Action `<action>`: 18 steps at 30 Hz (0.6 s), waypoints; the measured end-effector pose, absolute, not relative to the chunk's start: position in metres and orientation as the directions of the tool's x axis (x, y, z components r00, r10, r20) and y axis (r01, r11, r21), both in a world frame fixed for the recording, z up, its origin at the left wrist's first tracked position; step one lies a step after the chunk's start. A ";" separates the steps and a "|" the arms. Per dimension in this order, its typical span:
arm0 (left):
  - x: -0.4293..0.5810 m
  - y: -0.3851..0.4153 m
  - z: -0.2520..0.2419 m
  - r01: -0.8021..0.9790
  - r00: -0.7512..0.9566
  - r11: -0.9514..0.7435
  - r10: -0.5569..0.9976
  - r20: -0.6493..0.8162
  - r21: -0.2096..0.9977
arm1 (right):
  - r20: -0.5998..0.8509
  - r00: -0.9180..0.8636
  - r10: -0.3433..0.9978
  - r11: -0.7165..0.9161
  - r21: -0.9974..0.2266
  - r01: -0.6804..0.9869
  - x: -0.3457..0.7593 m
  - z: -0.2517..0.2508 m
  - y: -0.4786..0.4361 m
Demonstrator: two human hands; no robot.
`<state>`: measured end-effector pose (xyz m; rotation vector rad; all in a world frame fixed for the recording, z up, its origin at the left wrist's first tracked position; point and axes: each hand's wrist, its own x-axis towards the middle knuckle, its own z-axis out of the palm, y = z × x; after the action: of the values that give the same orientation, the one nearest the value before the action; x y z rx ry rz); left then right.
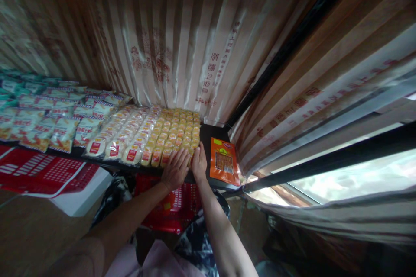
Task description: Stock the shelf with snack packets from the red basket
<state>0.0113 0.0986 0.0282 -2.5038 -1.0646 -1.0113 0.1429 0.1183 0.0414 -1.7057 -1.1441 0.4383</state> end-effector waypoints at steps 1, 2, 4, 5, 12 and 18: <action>0.012 0.099 0.028 0.711 0.494 -0.702 0.547 0.676 0.048 | 0.202 0.485 0.851 -0.055 -0.883 0.465 0.142 0.040 0.119; 0.012 0.099 0.027 0.715 0.495 -0.698 0.554 0.669 0.049 | 0.190 0.486 0.853 -0.056 -0.893 0.446 0.141 0.038 0.120; 0.013 0.099 0.027 0.718 0.501 -0.695 0.566 0.655 0.051 | 0.179 0.488 0.854 -0.056 -0.902 0.429 0.139 0.034 0.121; 0.014 0.099 0.027 0.718 0.504 -0.694 0.570 0.649 0.053 | 0.183 0.490 0.853 -0.054 -0.901 0.430 0.138 0.032 0.121; 0.015 0.099 0.026 0.726 0.484 -0.684 0.578 0.657 0.066 | 0.172 0.499 0.849 -0.057 -0.910 0.410 0.135 0.033 0.122; 0.013 0.098 0.028 0.718 0.488 -0.692 0.569 0.662 0.066 | 0.173 0.501 0.848 -0.052 -0.913 0.404 0.147 0.040 0.121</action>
<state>0.0129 0.0980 0.0278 -2.5137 -1.1056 -0.9938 0.1466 0.1206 0.0397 -1.6623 -1.0825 0.5121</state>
